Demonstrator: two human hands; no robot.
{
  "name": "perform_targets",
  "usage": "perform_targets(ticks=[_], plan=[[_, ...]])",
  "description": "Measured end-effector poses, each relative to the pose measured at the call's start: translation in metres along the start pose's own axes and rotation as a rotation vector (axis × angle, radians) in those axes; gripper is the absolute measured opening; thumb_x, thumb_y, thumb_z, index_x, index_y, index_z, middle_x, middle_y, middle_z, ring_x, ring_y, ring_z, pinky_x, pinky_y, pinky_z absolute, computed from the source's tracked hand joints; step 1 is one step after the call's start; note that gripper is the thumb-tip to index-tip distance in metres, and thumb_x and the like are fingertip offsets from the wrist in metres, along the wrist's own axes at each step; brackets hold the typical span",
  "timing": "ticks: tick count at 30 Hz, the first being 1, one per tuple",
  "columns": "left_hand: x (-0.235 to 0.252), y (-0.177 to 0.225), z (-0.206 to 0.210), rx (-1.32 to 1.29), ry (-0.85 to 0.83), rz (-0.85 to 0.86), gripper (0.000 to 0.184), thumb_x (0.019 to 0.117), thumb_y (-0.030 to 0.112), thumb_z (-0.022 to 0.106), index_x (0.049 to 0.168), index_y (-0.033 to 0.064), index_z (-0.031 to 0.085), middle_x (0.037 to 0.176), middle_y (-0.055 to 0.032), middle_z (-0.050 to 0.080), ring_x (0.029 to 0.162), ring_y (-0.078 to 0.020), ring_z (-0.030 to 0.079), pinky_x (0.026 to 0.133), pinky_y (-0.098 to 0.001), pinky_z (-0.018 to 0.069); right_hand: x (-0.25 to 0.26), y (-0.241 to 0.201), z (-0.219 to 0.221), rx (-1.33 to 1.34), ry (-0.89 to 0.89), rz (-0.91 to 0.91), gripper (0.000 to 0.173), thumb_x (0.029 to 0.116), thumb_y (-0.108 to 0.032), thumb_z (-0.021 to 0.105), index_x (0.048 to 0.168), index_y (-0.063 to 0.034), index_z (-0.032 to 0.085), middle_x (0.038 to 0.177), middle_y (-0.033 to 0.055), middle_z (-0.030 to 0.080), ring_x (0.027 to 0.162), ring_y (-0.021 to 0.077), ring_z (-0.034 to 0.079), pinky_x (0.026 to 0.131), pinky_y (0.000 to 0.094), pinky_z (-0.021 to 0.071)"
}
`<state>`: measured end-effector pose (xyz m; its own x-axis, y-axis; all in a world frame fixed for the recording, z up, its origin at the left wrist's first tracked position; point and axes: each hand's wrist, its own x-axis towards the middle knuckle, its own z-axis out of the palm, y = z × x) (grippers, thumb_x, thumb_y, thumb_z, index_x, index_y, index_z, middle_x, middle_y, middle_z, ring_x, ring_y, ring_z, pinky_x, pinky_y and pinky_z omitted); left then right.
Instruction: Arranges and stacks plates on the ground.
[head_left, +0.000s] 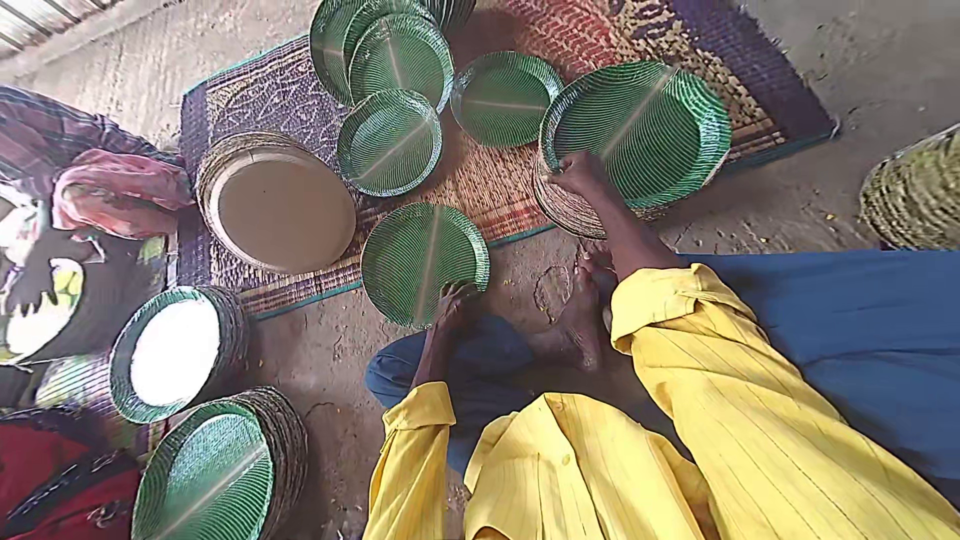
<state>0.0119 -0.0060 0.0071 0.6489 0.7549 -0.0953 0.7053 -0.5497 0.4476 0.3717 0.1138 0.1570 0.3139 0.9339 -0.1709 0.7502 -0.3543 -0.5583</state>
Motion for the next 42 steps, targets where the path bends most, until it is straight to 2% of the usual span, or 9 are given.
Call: perform_targets(ticks=[4, 6, 21, 25, 31, 35, 37, 39, 42], plan=[[0.001, -0.001, -0.003, -0.031, 0.008, 0.024, 0.040, 0.1015, 0.003, 0.044, 0.131, 0.0106, 0.070, 0.140, -0.0082, 0.065, 0.137, -0.0291, 0.055, 0.120, -0.0565, 0.0315, 0.002, 0.010, 0.008, -0.003, 0.008, -0.055, 0.038, 0.0947, -0.031, 0.073, 0.116, 0.0008, 0.071, 0.114, 0.0271, 0.069, 0.110, 0.0458, 0.065, 0.093, 0.0678, 0.0483], [0.000, 0.000, -0.004, -0.027, 0.024, 0.040, 0.041, 0.0992, -0.001, 0.044, 0.130, 0.0099, 0.071, 0.137, -0.0087, 0.067, 0.134, -0.0291, 0.059, 0.119, -0.0561, 0.0335, 0.003, 0.011, 0.006, 0.026, 0.003, -0.058, 0.035, 0.0954, -0.029, 0.072, 0.116, -0.0005, 0.072, 0.113, 0.0264, 0.070, 0.109, 0.0451, 0.066, 0.093, 0.0672, 0.0483], [-0.005, 0.000, 0.003, -0.010, 0.087, -0.003, 0.040, 0.0969, -0.003, 0.045, 0.124, 0.0071, 0.073, 0.133, -0.0106, 0.070, 0.127, -0.0307, 0.063, 0.114, -0.0526, 0.0411, 0.005, 0.024, 0.002, 0.216, 0.009, -0.007, 0.035, 0.0974, -0.034, 0.071, 0.113, -0.0033, 0.076, 0.116, 0.0239, 0.071, 0.112, 0.0403, 0.066, 0.099, 0.0633, 0.0478], [-0.007, 0.008, -0.004, 0.019, 0.058, -0.061, 0.035, 0.1001, 0.003, 0.047, 0.121, 0.0080, 0.073, 0.131, -0.0097, 0.070, 0.127, -0.0288, 0.063, 0.113, -0.0514, 0.0418, 0.003, 0.023, 0.000, 0.237, -0.004, 0.037, 0.032, 0.1010, -0.029, 0.063, 0.111, -0.0016, 0.075, 0.109, 0.0244, 0.071, 0.101, 0.0392, 0.068, 0.091, 0.0613, 0.0496], [-0.005, 0.006, -0.002, 0.042, -0.007, -0.096, 0.037, 0.1016, 0.005, 0.045, 0.126, 0.0118, 0.072, 0.136, -0.0074, 0.068, 0.133, -0.0283, 0.058, 0.116, -0.0525, 0.0378, -0.003, 0.014, -0.007, 0.155, 0.061, 0.040, 0.026, 0.0989, -0.014, 0.057, 0.107, 0.0056, 0.071, 0.111, 0.0306, 0.068, 0.107, 0.0464, 0.066, 0.091, 0.0665, 0.0486], [-0.006, 0.003, 0.000, 0.013, -0.024, -0.037, 0.040, 0.0999, 0.001, 0.044, 0.124, 0.0104, 0.074, 0.132, -0.0084, 0.070, 0.129, -0.0271, 0.061, 0.116, -0.0485, 0.0390, -0.026, -0.034, -0.005, 0.097, 0.164, -0.220, 0.030, 0.1029, -0.008, 0.049, 0.121, 0.0036, 0.070, 0.126, 0.0282, 0.066, 0.120, 0.0447, 0.063, 0.103, 0.0605, 0.0470], [-0.006, 0.006, -0.002, 0.028, -0.013, -0.005, 0.038, 0.0995, 0.001, 0.045, 0.123, 0.0092, 0.073, 0.129, -0.0086, 0.072, 0.126, -0.0263, 0.063, 0.115, -0.0475, 0.0406, -0.044, -0.065, 0.015, 0.096, 0.121, -0.429, 0.028, 0.1011, -0.006, 0.051, 0.118, 0.0032, 0.071, 0.123, 0.0268, 0.066, 0.115, 0.0436, 0.065, 0.099, 0.0606, 0.0492], [-0.009, 0.012, -0.005, 0.038, 0.152, 0.031, 0.029, 0.1011, 0.005, 0.050, 0.116, 0.0046, 0.075, 0.116, -0.0120, 0.075, 0.114, -0.0283, 0.070, 0.109, -0.0479, 0.0480, -0.068, -0.091, 0.051, 0.012, -0.039, -0.576, 0.024, 0.1021, -0.008, 0.053, 0.114, -0.0019, 0.073, 0.118, 0.0217, 0.068, 0.109, 0.0396, 0.067, 0.092, 0.0590, 0.0527], [-0.013, 0.016, -0.004, 0.075, 0.627, 0.075, 0.022, 0.0943, 0.008, 0.061, 0.104, -0.0010, 0.079, 0.095, -0.0170, 0.077, 0.090, -0.0328, 0.075, 0.091, -0.0497, 0.0584, -0.106, -0.096, 0.127, -0.116, -0.384, -0.684, 0.024, 0.0997, -0.006, 0.055, 0.115, -0.0056, 0.073, 0.120, 0.0182, 0.069, 0.115, 0.0386, 0.064, 0.094, 0.0598, 0.0497]])
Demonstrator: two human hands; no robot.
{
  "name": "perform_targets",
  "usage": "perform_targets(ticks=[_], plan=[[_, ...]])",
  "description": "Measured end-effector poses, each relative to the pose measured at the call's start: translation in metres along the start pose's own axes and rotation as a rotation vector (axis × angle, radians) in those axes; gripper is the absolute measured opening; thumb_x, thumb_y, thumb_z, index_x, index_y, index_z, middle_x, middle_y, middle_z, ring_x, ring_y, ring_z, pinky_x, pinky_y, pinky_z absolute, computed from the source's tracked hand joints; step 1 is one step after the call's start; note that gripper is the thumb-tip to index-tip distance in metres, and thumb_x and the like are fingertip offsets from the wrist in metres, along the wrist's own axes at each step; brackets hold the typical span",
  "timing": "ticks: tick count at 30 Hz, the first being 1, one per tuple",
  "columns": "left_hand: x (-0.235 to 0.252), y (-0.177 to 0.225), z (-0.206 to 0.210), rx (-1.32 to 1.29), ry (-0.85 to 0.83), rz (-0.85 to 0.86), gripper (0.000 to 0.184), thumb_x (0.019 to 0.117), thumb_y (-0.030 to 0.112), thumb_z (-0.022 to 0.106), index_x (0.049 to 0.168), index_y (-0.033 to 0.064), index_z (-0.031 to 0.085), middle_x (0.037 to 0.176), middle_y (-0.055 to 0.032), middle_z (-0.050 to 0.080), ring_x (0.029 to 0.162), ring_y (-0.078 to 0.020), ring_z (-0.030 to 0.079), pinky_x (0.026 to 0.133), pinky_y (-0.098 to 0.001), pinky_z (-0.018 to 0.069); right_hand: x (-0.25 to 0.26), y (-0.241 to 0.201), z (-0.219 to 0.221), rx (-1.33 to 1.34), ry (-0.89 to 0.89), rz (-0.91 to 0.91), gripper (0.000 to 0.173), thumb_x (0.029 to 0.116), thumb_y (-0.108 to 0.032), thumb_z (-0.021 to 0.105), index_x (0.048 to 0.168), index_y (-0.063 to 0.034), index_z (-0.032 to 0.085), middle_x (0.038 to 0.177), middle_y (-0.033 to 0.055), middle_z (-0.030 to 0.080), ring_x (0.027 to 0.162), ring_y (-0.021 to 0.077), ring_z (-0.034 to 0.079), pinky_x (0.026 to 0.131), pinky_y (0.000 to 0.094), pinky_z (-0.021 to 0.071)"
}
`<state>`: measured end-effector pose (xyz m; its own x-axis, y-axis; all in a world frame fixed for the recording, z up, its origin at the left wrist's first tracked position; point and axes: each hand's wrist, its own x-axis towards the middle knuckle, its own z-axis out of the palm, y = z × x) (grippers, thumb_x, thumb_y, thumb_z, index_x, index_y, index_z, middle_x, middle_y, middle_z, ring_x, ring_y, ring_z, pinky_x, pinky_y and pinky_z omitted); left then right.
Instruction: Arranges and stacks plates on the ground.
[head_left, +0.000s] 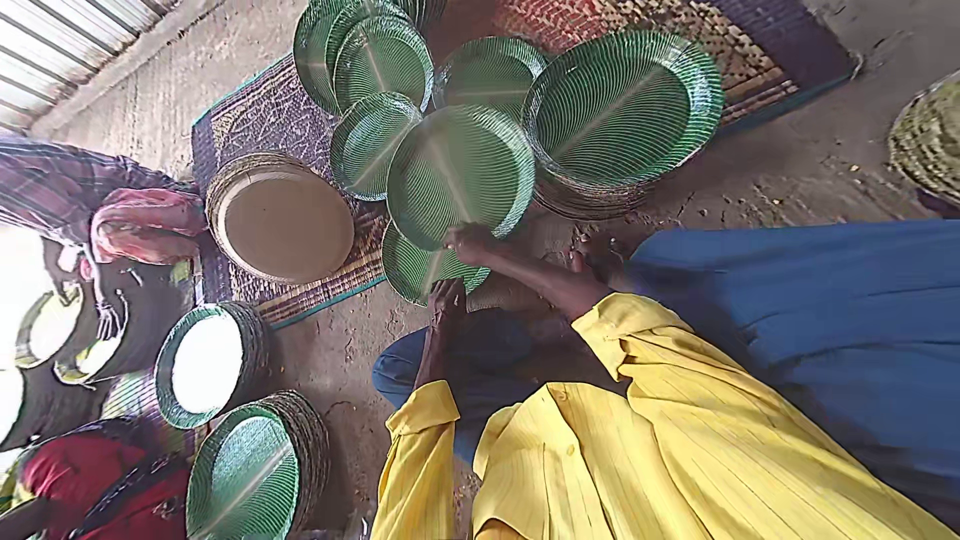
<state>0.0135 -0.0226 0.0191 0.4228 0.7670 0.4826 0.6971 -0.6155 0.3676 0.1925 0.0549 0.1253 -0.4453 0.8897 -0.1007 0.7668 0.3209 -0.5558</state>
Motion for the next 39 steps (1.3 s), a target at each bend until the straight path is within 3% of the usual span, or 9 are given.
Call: perform_targets(ticks=[4, 8, 10, 16, 22, 27, 30, 36, 39], plan=[[-0.005, 0.004, -0.011, 0.088, 0.206, -0.065, 0.022, 0.0899, 0.008, 0.061, 0.099, -0.0005, 0.079, 0.101, -0.0202, 0.075, 0.095, -0.0366, 0.072, 0.092, -0.0516, 0.0549, -0.030, -0.012, 0.055, -0.044, -0.442, 0.023, 0.022, 0.1005, -0.010, 0.061, 0.117, 0.0034, 0.068, 0.118, 0.0256, 0.068, 0.115, 0.0443, 0.063, 0.097, 0.0627, 0.0470], [-0.006, 0.002, -0.020, 0.140, -0.297, -0.434, 0.035, 0.1014, 0.023, 0.056, 0.129, 0.0061, 0.071, 0.134, -0.0187, 0.066, 0.128, -0.0386, 0.059, 0.112, -0.0579, 0.0395, -0.015, 0.005, 0.048, -0.149, -0.518, -0.073, 0.025, 0.0983, -0.019, 0.068, 0.114, 0.0003, 0.071, 0.114, 0.0242, 0.069, 0.112, 0.0438, 0.064, 0.096, 0.0634, 0.0465], [-0.001, -0.001, -0.014, 0.135, -0.606, -0.483, 0.046, 0.1044, 0.040, 0.049, 0.141, 0.0146, 0.063, 0.150, -0.0145, 0.054, 0.142, -0.0352, 0.047, 0.118, -0.0581, 0.0323, -0.001, 0.018, 0.005, -0.114, -0.397, -0.044, 0.028, 0.1010, -0.025, 0.066, 0.118, -0.0035, 0.072, 0.116, 0.0221, 0.070, 0.113, 0.0419, 0.065, 0.096, 0.0641, 0.0480], [0.010, 0.010, -0.005, 0.051, -0.771, -0.235, 0.072, 0.0908, 0.059, 0.064, 0.151, 0.0205, 0.053, 0.163, -0.0134, 0.040, 0.153, -0.0355, 0.029, 0.123, -0.0621, 0.0200, 0.008, 0.072, -0.134, 0.101, 0.271, 0.172, 0.029, 0.1028, -0.024, 0.060, 0.117, -0.0025, 0.073, 0.114, 0.0229, 0.071, 0.111, 0.0412, 0.067, 0.096, 0.0646, 0.0494], [0.026, -0.011, 0.004, 0.031, -0.775, -0.147, 0.045, 0.1026, 0.029, 0.057, 0.147, 0.0231, 0.058, 0.160, -0.0096, 0.046, 0.152, -0.0329, 0.034, 0.122, -0.0633, 0.0210, -0.024, 0.130, -0.161, 0.204, 0.360, 0.484, 0.052, 0.0979, -0.041, 0.070, 0.123, 0.0036, 0.066, 0.117, 0.0289, 0.067, 0.111, 0.0454, 0.065, 0.097, 0.0656, 0.0477], [0.033, -0.020, 0.009, 0.008, -0.793, -0.125, 0.047, 0.1020, 0.031, 0.059, 0.148, 0.0225, 0.057, 0.159, -0.0106, 0.045, 0.152, -0.0330, 0.033, 0.122, -0.0624, 0.0211, -0.036, 0.146, -0.132, 0.135, 0.275, 0.601, 0.052, 0.0923, -0.039, 0.077, 0.123, 0.0010, 0.068, 0.115, 0.0295, 0.068, 0.111, 0.0466, 0.064, 0.094, 0.0671, 0.0479], [0.019, -0.016, 0.013, -0.069, -0.627, -0.186, 0.047, 0.1016, 0.040, 0.058, 0.142, 0.0158, 0.064, 0.153, -0.0126, 0.053, 0.148, -0.0321, 0.041, 0.124, -0.0555, 0.0243, -0.040, 0.156, -0.128, 0.167, 0.331, 0.602, 0.043, 0.0933, -0.035, 0.076, 0.117, 0.0000, 0.071, 0.112, 0.0279, 0.069, 0.108, 0.0459, 0.066, 0.092, 0.0671, 0.0492], [0.006, -0.021, 0.008, -0.139, -0.204, -0.199, 0.041, 0.0988, 0.030, 0.058, 0.125, 0.0023, 0.073, 0.134, -0.0194, 0.066, 0.130, -0.0414, 0.058, 0.111, -0.0616, 0.0403, -0.040, 0.158, -0.130, 0.141, 0.325, 0.610, 0.035, 0.0954, -0.032, 0.072, 0.113, -0.0014, 0.073, 0.110, 0.0267, 0.070, 0.106, 0.0459, 0.067, 0.088, 0.0680, 0.0494], [0.005, -0.023, 0.004, -0.129, -0.172, -0.240, 0.039, 0.1013, 0.027, 0.055, 0.124, 0.0007, 0.072, 0.131, -0.0199, 0.068, 0.125, -0.0401, 0.062, 0.109, -0.0600, 0.0423, -0.040, 0.160, -0.129, 0.127, 0.318, 0.594, 0.035, 0.0975, -0.033, 0.069, 0.111, -0.0005, 0.073, 0.108, 0.0271, 0.070, 0.105, 0.0461, 0.067, 0.088, 0.0680, 0.0492]])
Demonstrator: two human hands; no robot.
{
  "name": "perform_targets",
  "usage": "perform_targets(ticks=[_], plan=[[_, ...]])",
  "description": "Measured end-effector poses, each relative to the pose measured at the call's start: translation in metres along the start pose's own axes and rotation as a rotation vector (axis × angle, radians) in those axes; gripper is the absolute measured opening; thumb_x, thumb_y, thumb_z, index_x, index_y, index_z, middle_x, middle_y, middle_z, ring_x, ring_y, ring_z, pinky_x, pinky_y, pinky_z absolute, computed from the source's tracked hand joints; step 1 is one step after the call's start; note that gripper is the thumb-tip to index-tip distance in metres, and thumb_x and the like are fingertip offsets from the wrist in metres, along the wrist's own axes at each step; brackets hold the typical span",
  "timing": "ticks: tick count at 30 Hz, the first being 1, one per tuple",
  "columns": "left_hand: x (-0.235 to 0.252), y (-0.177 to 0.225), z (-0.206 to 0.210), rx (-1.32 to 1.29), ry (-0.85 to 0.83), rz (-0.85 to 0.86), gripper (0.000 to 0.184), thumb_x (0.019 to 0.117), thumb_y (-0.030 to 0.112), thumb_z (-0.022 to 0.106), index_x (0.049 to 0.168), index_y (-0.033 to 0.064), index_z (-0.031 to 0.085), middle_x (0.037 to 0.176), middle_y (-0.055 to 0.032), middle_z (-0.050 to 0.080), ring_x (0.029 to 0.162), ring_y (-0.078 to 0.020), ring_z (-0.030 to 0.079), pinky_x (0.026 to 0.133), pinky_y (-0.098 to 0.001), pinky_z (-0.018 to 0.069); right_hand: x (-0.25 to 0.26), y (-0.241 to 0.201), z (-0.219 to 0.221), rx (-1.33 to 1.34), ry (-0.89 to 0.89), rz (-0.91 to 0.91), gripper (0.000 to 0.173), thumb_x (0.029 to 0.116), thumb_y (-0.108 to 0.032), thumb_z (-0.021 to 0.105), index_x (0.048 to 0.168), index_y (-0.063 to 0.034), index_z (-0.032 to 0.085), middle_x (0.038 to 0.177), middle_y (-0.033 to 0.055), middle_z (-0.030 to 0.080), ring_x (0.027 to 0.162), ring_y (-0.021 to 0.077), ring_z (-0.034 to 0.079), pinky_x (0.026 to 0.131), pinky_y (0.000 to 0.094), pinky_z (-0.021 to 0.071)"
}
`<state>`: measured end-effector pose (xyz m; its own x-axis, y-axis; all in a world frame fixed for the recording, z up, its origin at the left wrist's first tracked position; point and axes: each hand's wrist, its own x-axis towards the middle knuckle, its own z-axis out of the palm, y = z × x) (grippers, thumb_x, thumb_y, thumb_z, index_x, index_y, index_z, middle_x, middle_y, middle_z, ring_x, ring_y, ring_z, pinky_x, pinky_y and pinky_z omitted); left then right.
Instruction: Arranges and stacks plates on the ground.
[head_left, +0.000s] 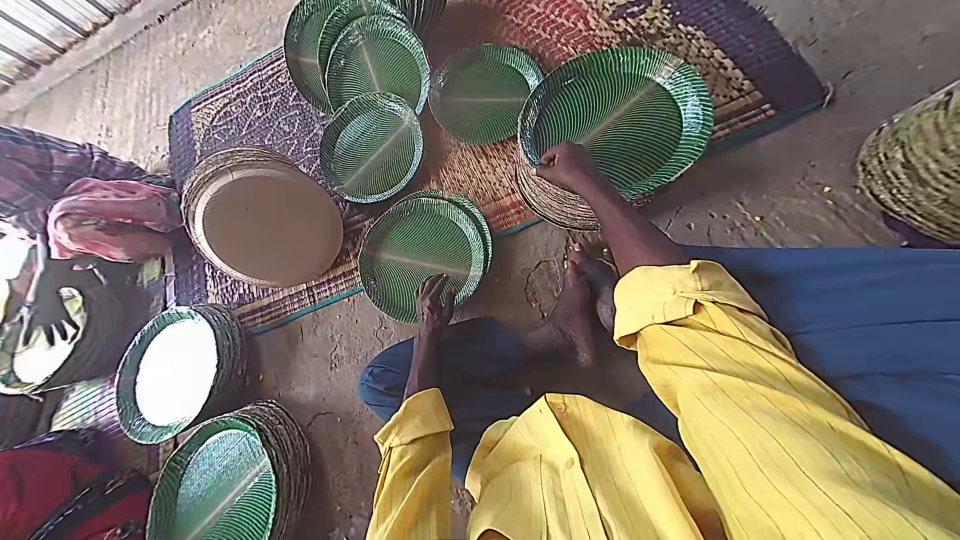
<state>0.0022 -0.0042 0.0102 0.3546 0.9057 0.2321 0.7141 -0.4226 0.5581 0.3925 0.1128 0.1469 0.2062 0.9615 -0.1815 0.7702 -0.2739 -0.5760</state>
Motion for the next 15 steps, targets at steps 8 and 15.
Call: perform_targets(ticks=[8, 15], plan=[[0.001, 0.002, 0.009, 0.027, -0.131, 0.001, 0.040, 0.1020, 0.030, 0.054, 0.127, 0.0043, 0.072, 0.133, -0.0170, 0.068, 0.127, -0.0372, 0.061, 0.110, -0.0589, 0.0412, 0.001, -0.010, -0.006, -0.123, -0.041, -0.019, 0.033, 0.1013, -0.028, 0.059, 0.105, 0.0014, 0.073, 0.106, 0.0300, 0.069, 0.105, 0.0498, 0.066, 0.085, 0.0706, 0.0486], [0.000, 0.002, 0.008, 0.010, -0.154, -0.046, 0.042, 0.1028, 0.032, 0.053, 0.130, 0.0053, 0.070, 0.134, -0.0166, 0.067, 0.128, -0.0364, 0.060, 0.112, -0.0575, 0.0397, 0.003, -0.007, -0.010, -0.037, -0.057, 0.022, 0.031, 0.1036, -0.025, 0.055, 0.109, -0.0006, 0.074, 0.108, 0.0287, 0.070, 0.107, 0.0476, 0.066, 0.088, 0.0706, 0.0472]])
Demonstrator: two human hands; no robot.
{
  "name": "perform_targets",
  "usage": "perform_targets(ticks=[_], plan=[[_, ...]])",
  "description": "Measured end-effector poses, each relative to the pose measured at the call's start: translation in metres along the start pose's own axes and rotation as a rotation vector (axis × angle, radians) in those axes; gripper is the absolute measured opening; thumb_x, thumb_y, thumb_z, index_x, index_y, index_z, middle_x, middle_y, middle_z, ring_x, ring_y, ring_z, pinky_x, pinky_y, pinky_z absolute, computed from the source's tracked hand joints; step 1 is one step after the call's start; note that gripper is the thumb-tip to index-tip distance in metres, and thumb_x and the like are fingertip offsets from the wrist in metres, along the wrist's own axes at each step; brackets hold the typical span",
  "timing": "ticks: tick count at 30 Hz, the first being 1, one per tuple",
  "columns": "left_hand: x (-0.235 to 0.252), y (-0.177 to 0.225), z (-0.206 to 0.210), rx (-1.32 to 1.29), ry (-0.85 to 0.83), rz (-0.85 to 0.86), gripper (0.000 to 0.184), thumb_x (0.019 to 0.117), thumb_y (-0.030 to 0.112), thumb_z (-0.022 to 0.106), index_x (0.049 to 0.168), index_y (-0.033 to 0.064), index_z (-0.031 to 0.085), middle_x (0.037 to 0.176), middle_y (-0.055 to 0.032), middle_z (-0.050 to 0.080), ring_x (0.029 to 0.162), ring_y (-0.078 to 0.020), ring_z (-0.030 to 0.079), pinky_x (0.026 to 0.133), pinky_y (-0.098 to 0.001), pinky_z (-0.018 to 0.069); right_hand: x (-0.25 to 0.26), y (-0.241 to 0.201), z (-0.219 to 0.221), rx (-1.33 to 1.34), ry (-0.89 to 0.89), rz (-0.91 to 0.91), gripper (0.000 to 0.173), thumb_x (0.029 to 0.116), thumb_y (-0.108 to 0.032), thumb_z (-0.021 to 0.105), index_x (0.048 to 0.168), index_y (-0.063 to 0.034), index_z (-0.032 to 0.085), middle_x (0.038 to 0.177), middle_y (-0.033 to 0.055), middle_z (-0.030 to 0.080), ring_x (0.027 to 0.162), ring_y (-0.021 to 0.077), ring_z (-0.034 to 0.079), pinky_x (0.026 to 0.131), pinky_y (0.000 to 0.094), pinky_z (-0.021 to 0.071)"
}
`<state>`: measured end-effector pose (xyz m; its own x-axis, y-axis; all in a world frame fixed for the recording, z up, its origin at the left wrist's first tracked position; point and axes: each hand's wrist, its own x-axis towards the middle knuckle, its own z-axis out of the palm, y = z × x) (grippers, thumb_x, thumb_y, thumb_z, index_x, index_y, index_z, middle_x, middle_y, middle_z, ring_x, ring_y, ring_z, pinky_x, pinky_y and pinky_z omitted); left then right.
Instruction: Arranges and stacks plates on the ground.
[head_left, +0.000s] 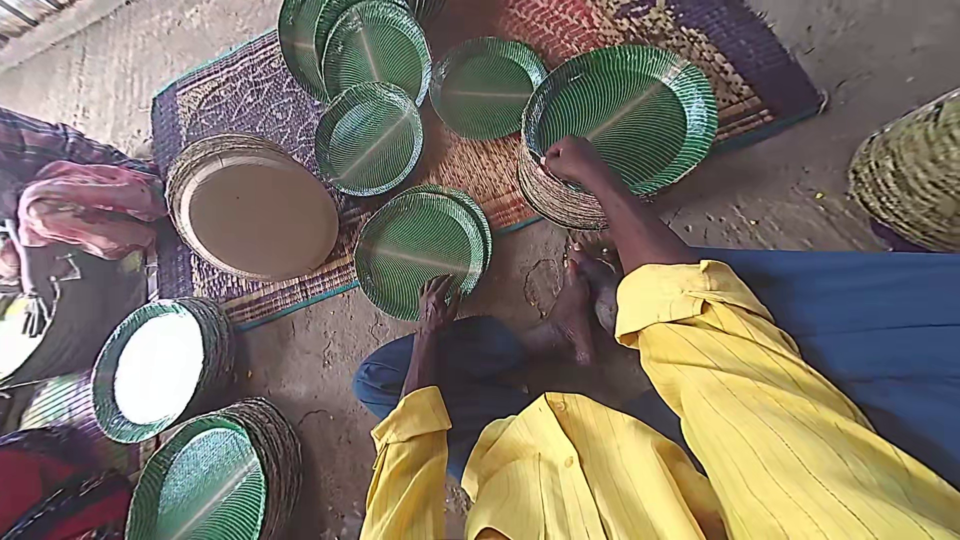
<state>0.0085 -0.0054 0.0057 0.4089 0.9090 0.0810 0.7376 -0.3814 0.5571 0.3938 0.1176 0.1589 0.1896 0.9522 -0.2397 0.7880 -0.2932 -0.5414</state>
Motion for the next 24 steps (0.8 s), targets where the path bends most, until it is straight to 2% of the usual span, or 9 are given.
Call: perform_targets(ticks=[4, 7, 9, 11, 15, 17, 19, 21, 24], plan=[[0.001, 0.004, -0.002, 0.006, -0.115, -0.052, 0.046, 0.1031, 0.037, 0.053, 0.134, 0.0057, 0.067, 0.140, -0.0163, 0.063, 0.134, -0.0358, 0.056, 0.116, -0.0576, 0.0357, 0.002, 0.002, 0.000, -0.022, -0.020, -0.024, 0.030, 0.1034, -0.022, 0.055, 0.106, 0.0018, 0.073, 0.106, 0.0296, 0.069, 0.104, 0.0479, 0.066, 0.087, 0.0704, 0.0475], [0.002, 0.004, -0.002, 0.028, -0.150, -0.041, 0.043, 0.1034, 0.036, 0.052, 0.132, 0.0088, 0.069, 0.140, -0.0150, 0.063, 0.135, -0.0349, 0.055, 0.116, -0.0572, 0.0350, -0.001, -0.007, -0.002, -0.140, -0.028, 0.013, 0.026, 0.0959, -0.022, 0.065, 0.100, 0.0034, 0.070, 0.103, 0.0312, 0.068, 0.102, 0.0505, 0.065, 0.081, 0.0720, 0.0479], [0.001, 0.003, -0.001, 0.016, -0.125, -0.024, 0.042, 0.1031, 0.036, 0.052, 0.130, 0.0091, 0.071, 0.137, -0.0146, 0.065, 0.133, -0.0347, 0.056, 0.115, -0.0576, 0.0368, -0.006, -0.012, -0.003, -0.145, 0.020, 0.048, 0.027, 0.0925, -0.021, 0.069, 0.105, 0.0027, 0.071, 0.107, 0.0317, 0.068, 0.106, 0.0511, 0.065, 0.082, 0.0722, 0.0486], [0.001, 0.000, 0.001, -0.010, -0.089, -0.022, 0.043, 0.1027, 0.037, 0.052, 0.129, 0.0083, 0.071, 0.136, -0.0147, 0.066, 0.131, -0.0341, 0.058, 0.113, -0.0572, 0.0384, -0.011, -0.016, -0.003, -0.110, 0.096, 0.064, 0.027, 0.0919, -0.018, 0.067, 0.110, 0.0014, 0.072, 0.110, 0.0313, 0.068, 0.109, 0.0505, 0.065, 0.084, 0.0716, 0.0486], [0.001, -0.004, 0.001, -0.068, 0.070, -0.034, 0.042, 0.1032, 0.030, 0.051, 0.129, 0.0024, 0.070, 0.136, -0.0174, 0.065, 0.131, -0.0363, 0.058, 0.113, -0.0565, 0.0390, -0.025, -0.047, -0.009, -0.125, 0.247, -0.044, 0.030, 0.0976, -0.012, 0.056, 0.121, 0.0007, 0.069, 0.120, 0.0292, 0.067, 0.115, 0.0485, 0.064, 0.091, 0.0687, 0.0478], [0.001, -0.004, 0.001, -0.073, 0.239, -0.008, 0.042, 0.1022, 0.024, 0.048, 0.128, -0.0021, 0.069, 0.135, -0.0217, 0.065, 0.129, -0.0417, 0.057, 0.111, -0.0580, 0.0406, -0.041, -0.077, -0.003, -0.105, 0.309, -0.189, 0.031, 0.0978, -0.009, 0.053, 0.122, 0.0011, 0.069, 0.122, 0.0278, 0.066, 0.114, 0.0466, 0.064, 0.091, 0.0653, 0.0487], [0.003, -0.004, 0.000, -0.036, 0.437, 0.019, 0.044, 0.1012, 0.022, 0.044, 0.125, -0.0054, 0.068, 0.132, -0.0251, 0.065, 0.127, -0.0441, 0.057, 0.109, -0.0576, 0.0419, -0.058, -0.107, 0.021, -0.068, 0.326, -0.386, 0.030, 0.0959, -0.006, 0.054, 0.119, 0.0015, 0.071, 0.119, 0.0259, 0.067, 0.108, 0.0446, 0.067, 0.089, 0.0624, 0.0509], [0.002, -0.003, -0.003, 0.011, 0.604, 0.034, 0.043, 0.1016, 0.019, 0.043, 0.124, -0.0076, 0.068, 0.131, -0.0275, 0.064, 0.128, -0.0437, 0.056, 0.111, -0.0541, 0.0410, -0.073, -0.126, 0.070, -0.071, 0.229, -0.560, 0.024, 0.0952, -0.005, 0.057, 0.112, -0.0005, 0.073, 0.113, 0.0219, 0.069, 0.104, 0.0401, 0.068, 0.086, 0.0577, 0.0537], [-0.005, -0.001, -0.009, 0.084, 0.669, 0.033, 0.040, 0.0993, 0.018, 0.047, 0.124, -0.0072, 0.066, 0.135, -0.0296, 0.059, 0.134, -0.0451, 0.050, 0.116, -0.0548, 0.0344, -0.094, -0.131, 0.157, -0.237, -0.189, -0.689, 0.022, 0.0968, -0.003, 0.057, 0.113, 0.0004, 0.071, 0.120, 0.0215, 0.067, 0.114, 0.0410, 0.063, 0.097, 0.0587, 0.0475]])
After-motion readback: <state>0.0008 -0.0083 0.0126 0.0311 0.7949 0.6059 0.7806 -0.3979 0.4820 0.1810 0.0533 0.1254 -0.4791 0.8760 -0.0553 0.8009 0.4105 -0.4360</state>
